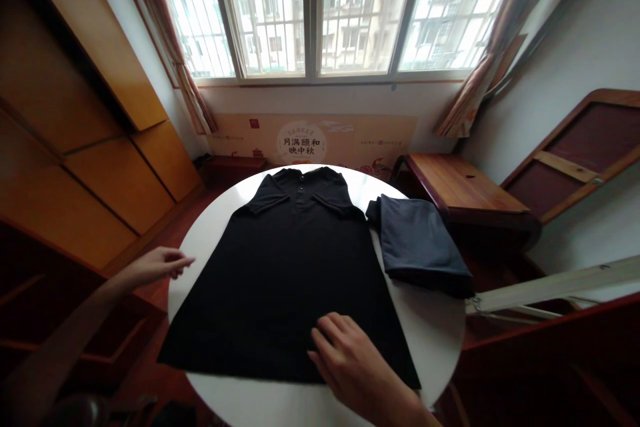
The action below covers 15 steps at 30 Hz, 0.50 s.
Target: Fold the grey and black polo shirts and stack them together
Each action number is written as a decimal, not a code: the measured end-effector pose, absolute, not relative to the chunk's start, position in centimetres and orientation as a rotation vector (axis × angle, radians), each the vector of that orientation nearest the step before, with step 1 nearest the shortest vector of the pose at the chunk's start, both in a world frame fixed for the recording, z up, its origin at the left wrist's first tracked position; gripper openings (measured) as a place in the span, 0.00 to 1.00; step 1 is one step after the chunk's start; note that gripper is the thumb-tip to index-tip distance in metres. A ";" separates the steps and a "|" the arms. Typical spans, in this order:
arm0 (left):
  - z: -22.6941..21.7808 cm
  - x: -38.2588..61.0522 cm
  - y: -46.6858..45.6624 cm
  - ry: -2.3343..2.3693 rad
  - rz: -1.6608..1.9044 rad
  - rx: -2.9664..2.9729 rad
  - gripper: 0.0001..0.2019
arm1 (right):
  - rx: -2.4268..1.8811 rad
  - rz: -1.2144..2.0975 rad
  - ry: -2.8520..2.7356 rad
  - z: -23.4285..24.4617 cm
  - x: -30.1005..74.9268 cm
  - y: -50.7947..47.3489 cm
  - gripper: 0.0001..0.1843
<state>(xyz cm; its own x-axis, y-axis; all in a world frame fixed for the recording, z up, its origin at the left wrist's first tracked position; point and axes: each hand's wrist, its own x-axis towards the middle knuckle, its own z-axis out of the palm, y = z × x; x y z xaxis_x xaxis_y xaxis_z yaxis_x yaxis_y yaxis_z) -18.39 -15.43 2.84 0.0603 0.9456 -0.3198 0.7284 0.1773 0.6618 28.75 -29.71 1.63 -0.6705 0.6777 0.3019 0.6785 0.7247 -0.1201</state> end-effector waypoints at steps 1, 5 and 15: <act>3.5 -17.9 -13.0 1.724 0.419 1.630 0.29 | -0.946 0.066 -2.686 2.5 25.8 -28.7 0.08; 5.3 -14.2 -2.8 1.836 0.597 1.682 0.24 | -0.451 0.096 -2.866 4.5 13.9 -25.1 0.16; 2.9 -5.9 10.4 1.740 0.798 1.687 0.13 | -0.441 0.359 -3.146 2.5 -0.2 -21.7 0.17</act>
<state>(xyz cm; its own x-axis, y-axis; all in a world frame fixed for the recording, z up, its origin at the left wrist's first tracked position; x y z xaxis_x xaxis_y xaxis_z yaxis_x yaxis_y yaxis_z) -5.86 10.36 2.94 -0.0310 0.9995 -0.0009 0.6514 0.0209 0.7585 -0.21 -21.69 2.49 -0.9605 0.2648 -0.0857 0.2773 0.9368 -0.2132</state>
